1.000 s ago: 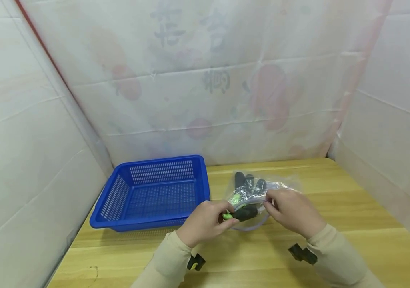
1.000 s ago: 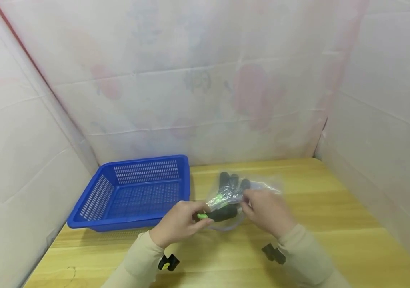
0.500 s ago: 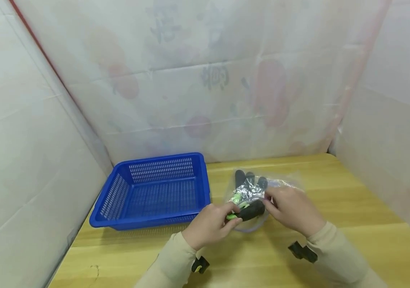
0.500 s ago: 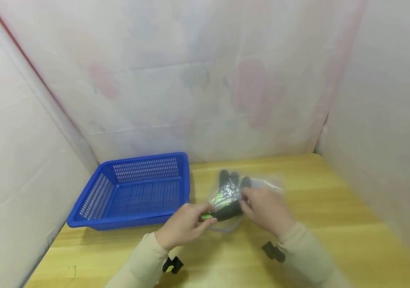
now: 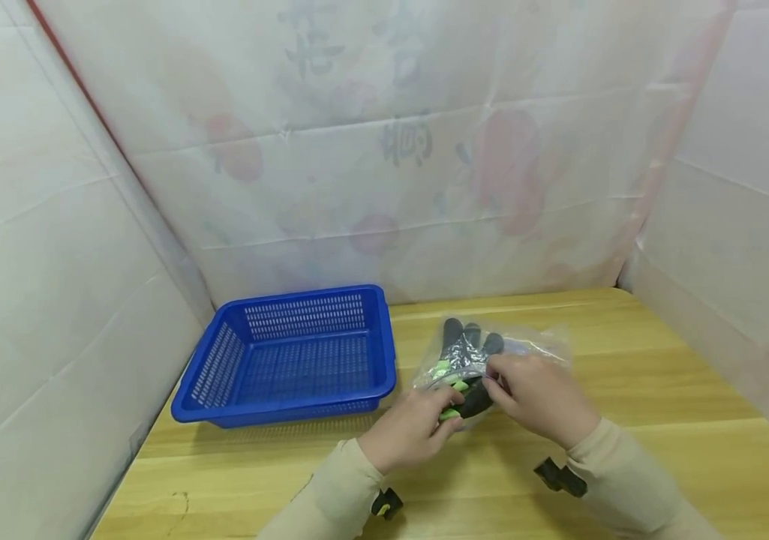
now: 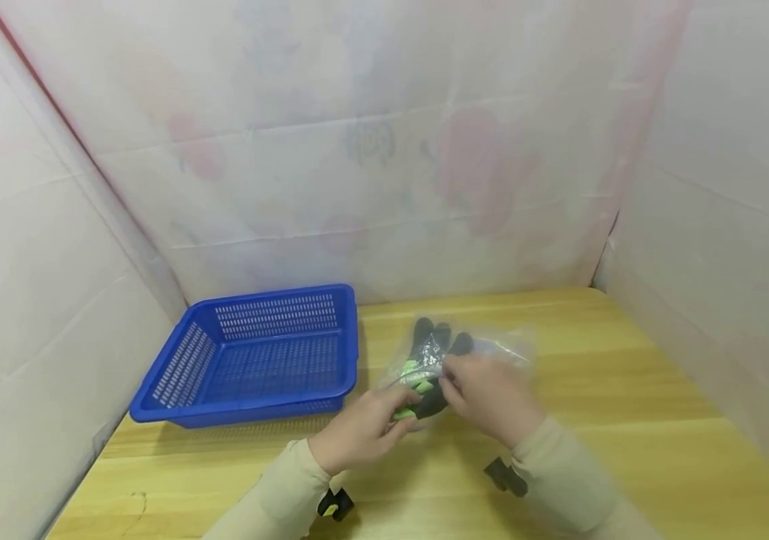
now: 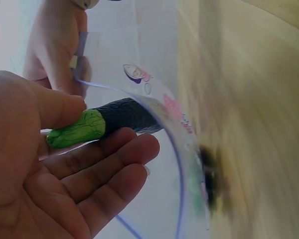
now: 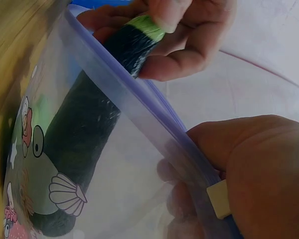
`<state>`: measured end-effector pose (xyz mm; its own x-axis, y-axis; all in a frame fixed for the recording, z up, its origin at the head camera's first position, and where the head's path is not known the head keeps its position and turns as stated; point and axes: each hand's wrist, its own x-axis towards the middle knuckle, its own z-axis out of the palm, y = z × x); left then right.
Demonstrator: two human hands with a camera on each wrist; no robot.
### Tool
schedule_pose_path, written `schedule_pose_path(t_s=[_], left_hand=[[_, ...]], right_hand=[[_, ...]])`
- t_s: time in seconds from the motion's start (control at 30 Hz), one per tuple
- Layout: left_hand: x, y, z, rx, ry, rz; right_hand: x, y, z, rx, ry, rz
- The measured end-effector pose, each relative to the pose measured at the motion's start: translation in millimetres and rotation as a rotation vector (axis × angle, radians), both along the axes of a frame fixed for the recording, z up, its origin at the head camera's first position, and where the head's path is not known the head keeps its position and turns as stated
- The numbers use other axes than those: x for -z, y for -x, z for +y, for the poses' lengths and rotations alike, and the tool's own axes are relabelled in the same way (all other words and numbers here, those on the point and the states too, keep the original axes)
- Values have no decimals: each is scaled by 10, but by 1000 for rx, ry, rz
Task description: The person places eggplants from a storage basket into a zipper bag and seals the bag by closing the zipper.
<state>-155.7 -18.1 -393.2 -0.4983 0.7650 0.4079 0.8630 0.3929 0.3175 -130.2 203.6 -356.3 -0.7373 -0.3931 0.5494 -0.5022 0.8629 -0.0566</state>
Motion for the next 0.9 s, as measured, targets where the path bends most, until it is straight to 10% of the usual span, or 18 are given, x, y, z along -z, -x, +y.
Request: schedule_pose_path(t_s=[0.9], left_hand=[[216,12,60,-86,31,-51]], right_hand=[[-27,-27,-28,-9,4,-7]])
